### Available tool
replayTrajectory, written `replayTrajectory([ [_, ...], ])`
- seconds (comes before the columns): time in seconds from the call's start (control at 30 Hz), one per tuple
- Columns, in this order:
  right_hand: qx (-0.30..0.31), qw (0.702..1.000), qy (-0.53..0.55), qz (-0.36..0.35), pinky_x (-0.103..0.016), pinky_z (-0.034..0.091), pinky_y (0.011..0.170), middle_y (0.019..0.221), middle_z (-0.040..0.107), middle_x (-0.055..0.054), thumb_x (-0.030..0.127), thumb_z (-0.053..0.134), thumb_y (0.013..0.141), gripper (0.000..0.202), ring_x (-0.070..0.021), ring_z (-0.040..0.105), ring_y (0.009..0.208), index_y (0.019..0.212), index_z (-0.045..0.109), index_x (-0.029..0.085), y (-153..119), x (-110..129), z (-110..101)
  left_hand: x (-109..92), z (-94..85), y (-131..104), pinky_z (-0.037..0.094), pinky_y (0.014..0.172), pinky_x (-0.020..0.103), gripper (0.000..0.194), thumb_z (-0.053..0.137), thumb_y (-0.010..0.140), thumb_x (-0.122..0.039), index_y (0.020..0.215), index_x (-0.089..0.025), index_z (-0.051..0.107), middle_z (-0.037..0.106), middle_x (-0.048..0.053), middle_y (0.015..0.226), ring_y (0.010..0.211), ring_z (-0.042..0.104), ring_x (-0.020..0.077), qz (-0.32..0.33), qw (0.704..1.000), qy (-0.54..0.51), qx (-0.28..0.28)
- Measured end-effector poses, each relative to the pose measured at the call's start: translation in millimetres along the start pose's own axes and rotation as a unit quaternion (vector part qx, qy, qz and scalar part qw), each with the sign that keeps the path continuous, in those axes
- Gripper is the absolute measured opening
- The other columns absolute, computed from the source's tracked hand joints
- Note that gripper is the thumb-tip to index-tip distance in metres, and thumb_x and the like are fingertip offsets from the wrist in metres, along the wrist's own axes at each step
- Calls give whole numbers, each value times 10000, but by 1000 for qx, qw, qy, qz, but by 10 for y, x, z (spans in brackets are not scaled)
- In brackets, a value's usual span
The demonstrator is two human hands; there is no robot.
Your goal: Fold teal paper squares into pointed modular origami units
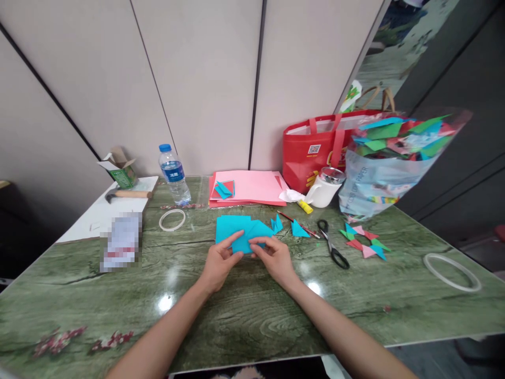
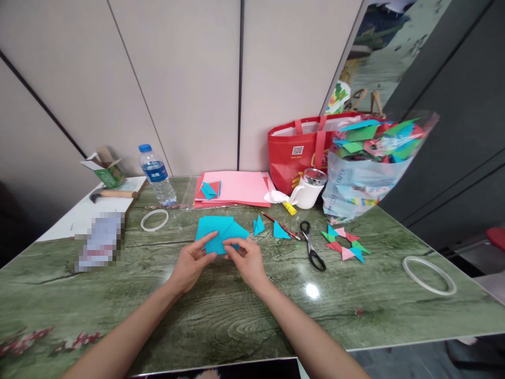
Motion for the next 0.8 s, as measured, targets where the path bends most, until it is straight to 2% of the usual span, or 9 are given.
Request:
replayTrajectory([
  [0.3, -6, 1000, -6, -7, -236, 464, 456, 713, 581, -21, 301, 620, 701, 139, -110, 581, 459, 757, 665, 182, -1, 5, -4, -16, 8, -12, 449, 709, 259, 528, 686, 635, -241, 1144, -177, 560, 631, 83, 1054, 772, 581, 160, -8, 1000, -24, -12],
  [0.5, -7, 1000, -14, -14, -232, 447, 442, 700, 589, -17, 310, 609, 709, 140, -113, 578, 457, 748, 657, 184, 5, 7, -5, 64, -5, -3, 462, 754, 280, 399, 689, 633, -244, 1023, -173, 643, 669, 67, 972, 761, 601, 156, -35, 998, -44, -17],
  [0.63, -5, 1000, -12, -16, -234, 465, 452, 714, 585, -18, 343, 594, 722, 165, -111, 574, 471, 764, 649, 193, 2, -4, 4, 90, -6, -1, 464, 770, 284, 397, 695, 626, -243, 1014, -172, 647, 680, 64, 944, 750, 606, 152, -43, 997, -54, -22],
  [0.8, 11, 1000, -11, -22, -261, 507, 531, 816, 569, -39, 336, 639, 674, 207, -137, 576, 610, 826, 625, 196, -28, -34, 32, 83, 1, -4, 469, 733, 266, 402, 693, 629, -242, 1021, -165, 643, 687, 67, 918, 721, 606, 145, -39, 997, -62, -29],
])
Point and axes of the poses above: each hand's wrist, its own y-axis towards the middle knuckle, its own z-axis out of the palm, x = y × z, the point moved 2 cm from there along y, towards the middle knuckle
